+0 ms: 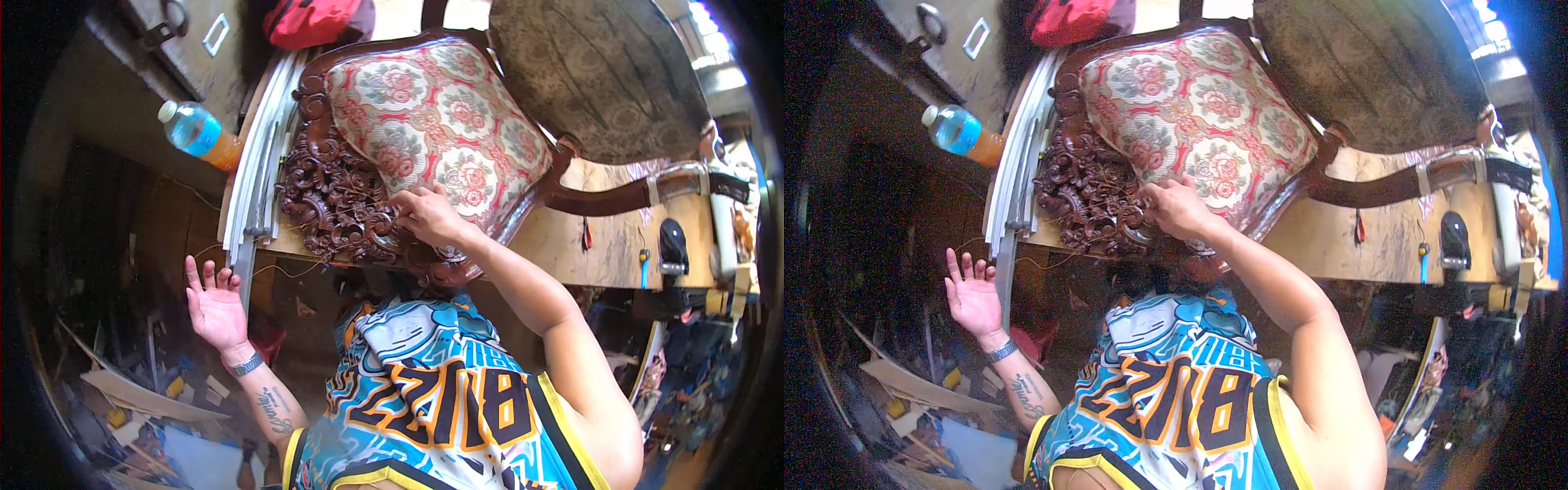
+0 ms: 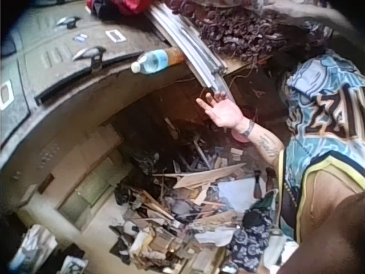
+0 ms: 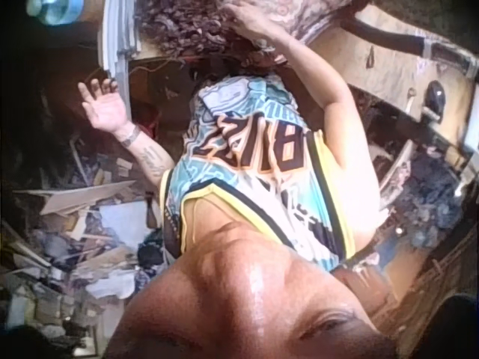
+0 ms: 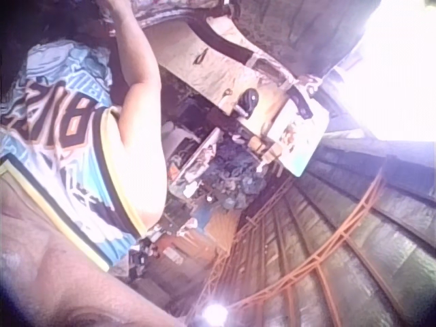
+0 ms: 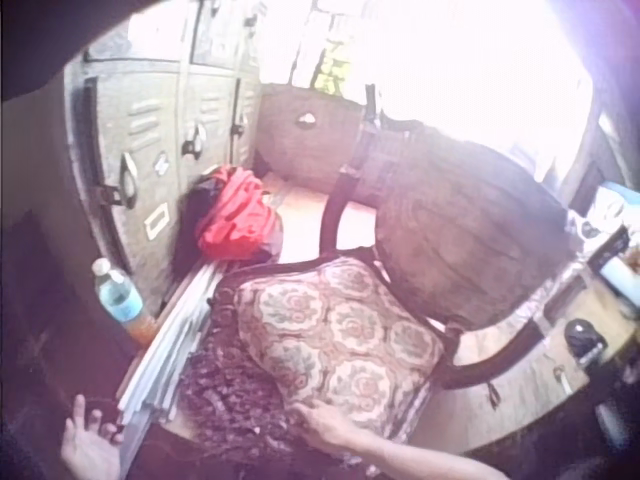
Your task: The recorder is reupholstering a decorative wooden chair, using a needle and thread to secure the fabric to the frame.
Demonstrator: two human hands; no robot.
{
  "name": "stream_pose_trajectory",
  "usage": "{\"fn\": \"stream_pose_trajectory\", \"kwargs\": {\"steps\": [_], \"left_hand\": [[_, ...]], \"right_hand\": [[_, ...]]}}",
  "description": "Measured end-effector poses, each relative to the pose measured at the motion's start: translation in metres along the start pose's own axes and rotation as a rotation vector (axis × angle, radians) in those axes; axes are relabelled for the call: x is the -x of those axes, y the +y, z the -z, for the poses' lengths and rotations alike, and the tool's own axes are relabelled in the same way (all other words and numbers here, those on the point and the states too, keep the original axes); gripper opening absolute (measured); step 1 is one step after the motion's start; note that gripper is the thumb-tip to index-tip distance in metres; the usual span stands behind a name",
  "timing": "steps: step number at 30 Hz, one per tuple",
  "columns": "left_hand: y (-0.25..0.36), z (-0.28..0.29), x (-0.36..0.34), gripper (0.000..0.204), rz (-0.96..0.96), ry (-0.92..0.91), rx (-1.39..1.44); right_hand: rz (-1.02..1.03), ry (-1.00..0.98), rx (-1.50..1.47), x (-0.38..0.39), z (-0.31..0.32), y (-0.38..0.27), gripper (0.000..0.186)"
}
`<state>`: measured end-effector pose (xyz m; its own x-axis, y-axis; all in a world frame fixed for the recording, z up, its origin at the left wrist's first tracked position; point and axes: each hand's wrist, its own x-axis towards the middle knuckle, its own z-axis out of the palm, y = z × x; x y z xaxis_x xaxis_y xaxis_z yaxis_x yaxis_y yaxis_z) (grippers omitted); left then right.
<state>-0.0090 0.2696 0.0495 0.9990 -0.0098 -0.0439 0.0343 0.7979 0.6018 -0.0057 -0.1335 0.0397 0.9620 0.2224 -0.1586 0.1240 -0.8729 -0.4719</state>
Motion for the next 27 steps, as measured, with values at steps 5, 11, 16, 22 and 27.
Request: {"fn": "stream_pose_trajectory", "kwargs": {"steps": [5, 11, 16, 22, 27], "left_hand": [[-0.014, 0.000, -0.020, 0.053, 0.098, 0.009, -0.081], [-0.016, 0.004, -0.034, 0.050, 0.240, 0.156, -0.795], [-0.019, -0.007, -0.038, 0.049, 0.023, 0.229, -0.941], [-0.039, -0.032, -0.026, 0.051, 0.055, 0.152, -1.054], [-0.130, -0.123, 0.003, 0.063, -0.261, -0.078, -1.400]], "right_hand": [[-0.130, -0.021, -0.345, 0.001, 0.014, 0.002, 0.027], [-0.292, 0.106, -0.842, -0.008, 0.025, -0.007, 0.037], [-0.372, 0.546, -1.012, -0.023, 0.072, 0.026, 0.040], [-0.167, 1.003, -0.455, -0.082, 0.178, 0.073, 0.036], [0.219, 1.235, -0.804, -0.144, 0.256, 0.071, 0.033]]}}
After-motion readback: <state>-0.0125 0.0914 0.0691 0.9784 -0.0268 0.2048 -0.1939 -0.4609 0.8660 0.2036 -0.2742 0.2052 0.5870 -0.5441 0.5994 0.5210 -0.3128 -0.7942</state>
